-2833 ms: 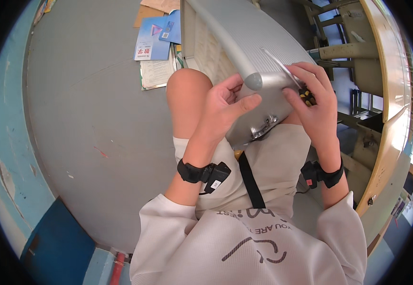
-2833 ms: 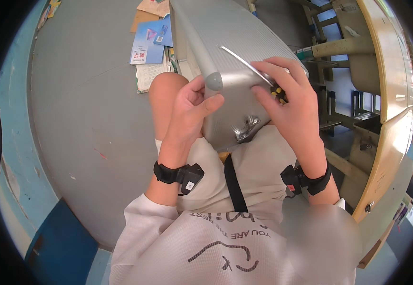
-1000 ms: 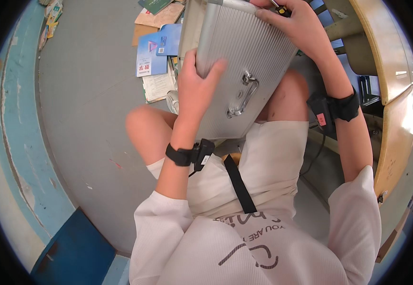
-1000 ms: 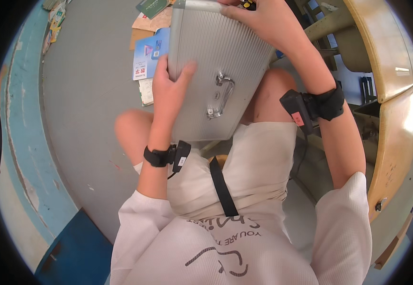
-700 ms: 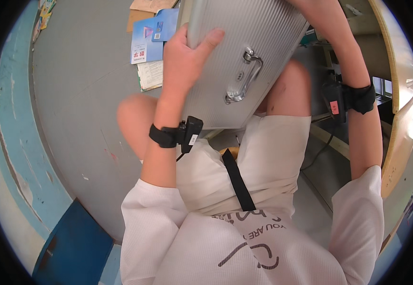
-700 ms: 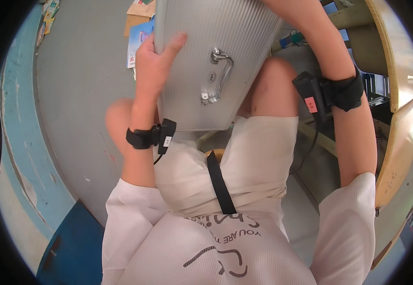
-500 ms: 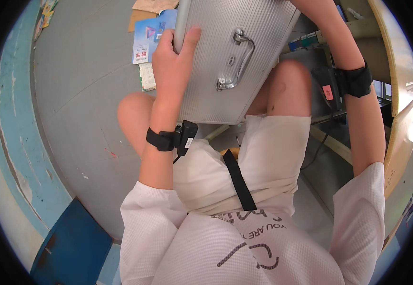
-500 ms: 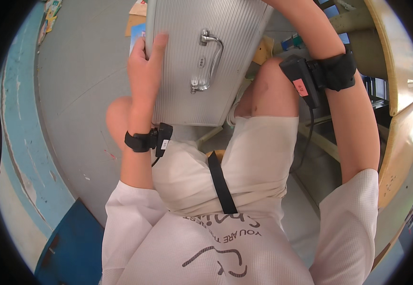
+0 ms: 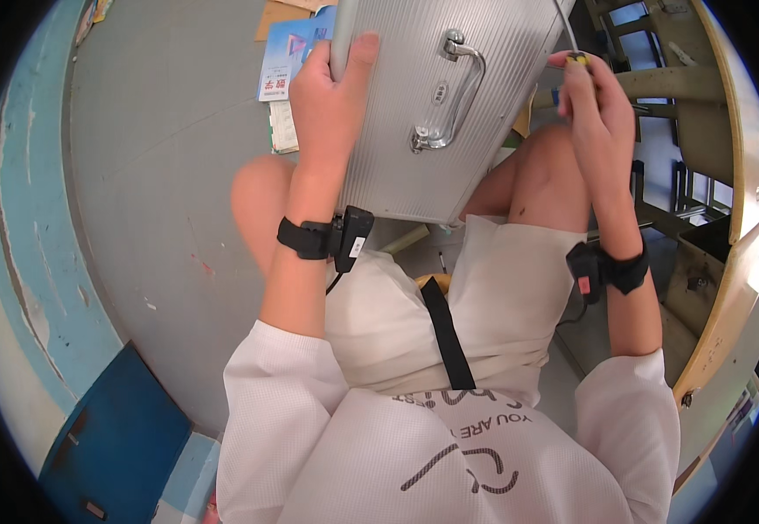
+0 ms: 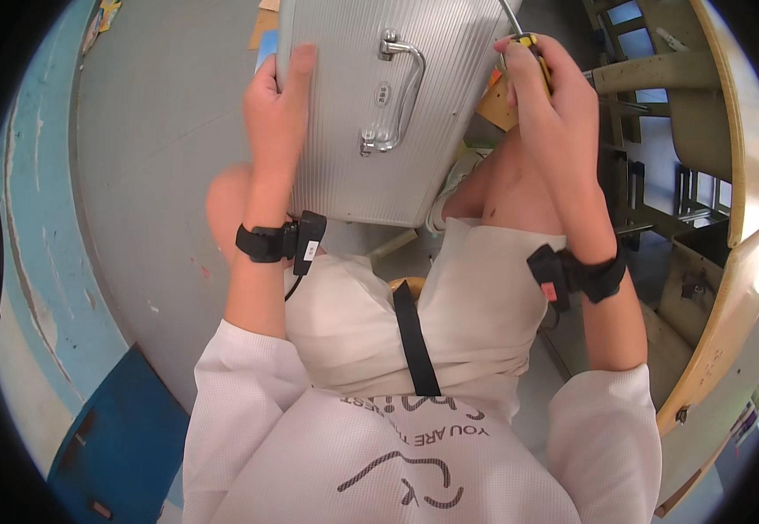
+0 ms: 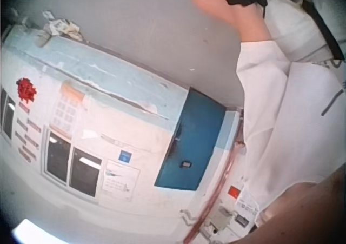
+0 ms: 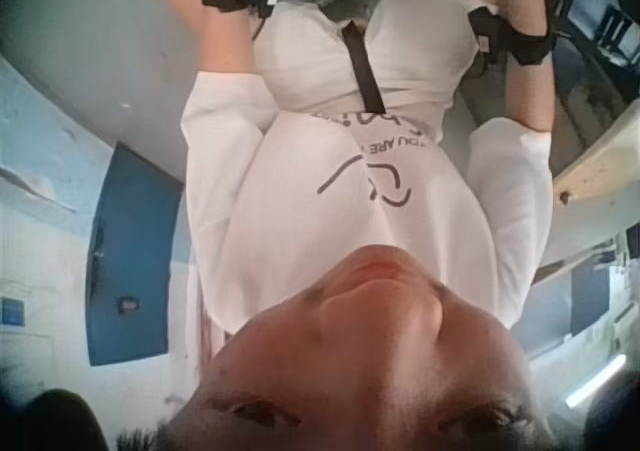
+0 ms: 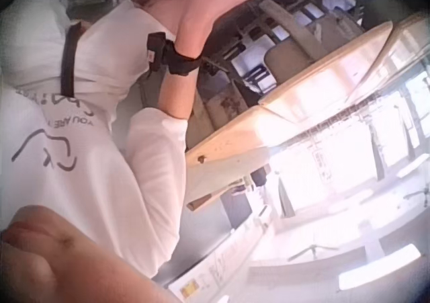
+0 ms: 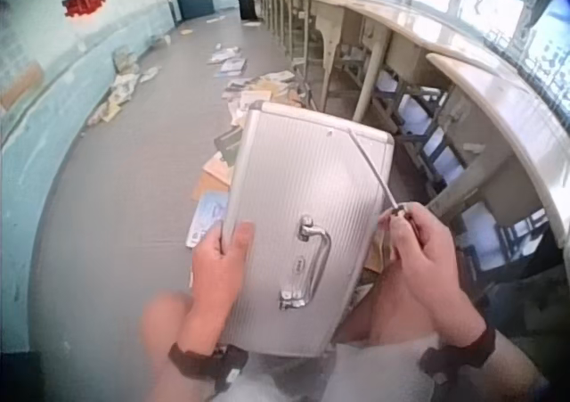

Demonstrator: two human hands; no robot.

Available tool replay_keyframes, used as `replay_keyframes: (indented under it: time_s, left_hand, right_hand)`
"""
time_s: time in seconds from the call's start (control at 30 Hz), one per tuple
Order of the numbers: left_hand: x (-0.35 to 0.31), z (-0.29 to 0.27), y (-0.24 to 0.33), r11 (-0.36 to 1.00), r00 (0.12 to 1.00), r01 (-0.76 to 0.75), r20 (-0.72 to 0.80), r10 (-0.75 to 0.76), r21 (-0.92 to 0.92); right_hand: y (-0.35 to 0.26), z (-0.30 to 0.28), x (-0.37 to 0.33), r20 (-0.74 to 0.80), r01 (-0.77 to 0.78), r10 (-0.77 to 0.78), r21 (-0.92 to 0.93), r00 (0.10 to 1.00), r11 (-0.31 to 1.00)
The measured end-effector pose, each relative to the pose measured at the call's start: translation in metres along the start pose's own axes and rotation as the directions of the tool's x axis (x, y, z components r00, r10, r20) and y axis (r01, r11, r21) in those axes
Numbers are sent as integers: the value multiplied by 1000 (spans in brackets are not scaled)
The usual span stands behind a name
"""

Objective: The person uses a screwdriver to remove several screws from a silver metal case. They rotate the case on their lap to access different sides and place the removed screws on a desk.

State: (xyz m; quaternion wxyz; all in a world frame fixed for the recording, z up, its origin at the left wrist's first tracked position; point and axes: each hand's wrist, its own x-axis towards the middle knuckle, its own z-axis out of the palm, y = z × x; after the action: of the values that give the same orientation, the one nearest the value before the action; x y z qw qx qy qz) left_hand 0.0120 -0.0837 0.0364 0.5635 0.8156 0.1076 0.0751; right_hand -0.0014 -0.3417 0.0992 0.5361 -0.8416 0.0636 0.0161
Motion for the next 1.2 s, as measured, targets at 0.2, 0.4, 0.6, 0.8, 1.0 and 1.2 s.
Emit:
replay_keyframes:
  time_s: [0.2,0.4,0.6,0.8,1.0,1.2]
  left_hand:
    - [-1,-2,-5,996,1000,25,-18,-24,82]
    - [11,-1,-11,997,996,-67,-54,69,40]
    - [27,-9,-26,993,993,-122,3,122,0]
    - [45,16,-3,867,953,196,297,-58,-458]
    - [46,51,6,843,928,182,372,24,-507]
    - [42,55,14,690,921,277,389,7,-669]
  right_hand:
    - [4,13,0,-71,119,-118,12,991,993]
    - [9,17,7,-9,87,-88,-22,996,996]
    - [-4,10,-13,22,13,-15,101,1000,995]
    - [14,10,-68,16,-69,67,142,998,987]
    - [40,25,-126,199,-330,278,309,940,892]
    - [31,34,-135,134,-461,441,269,887,845]
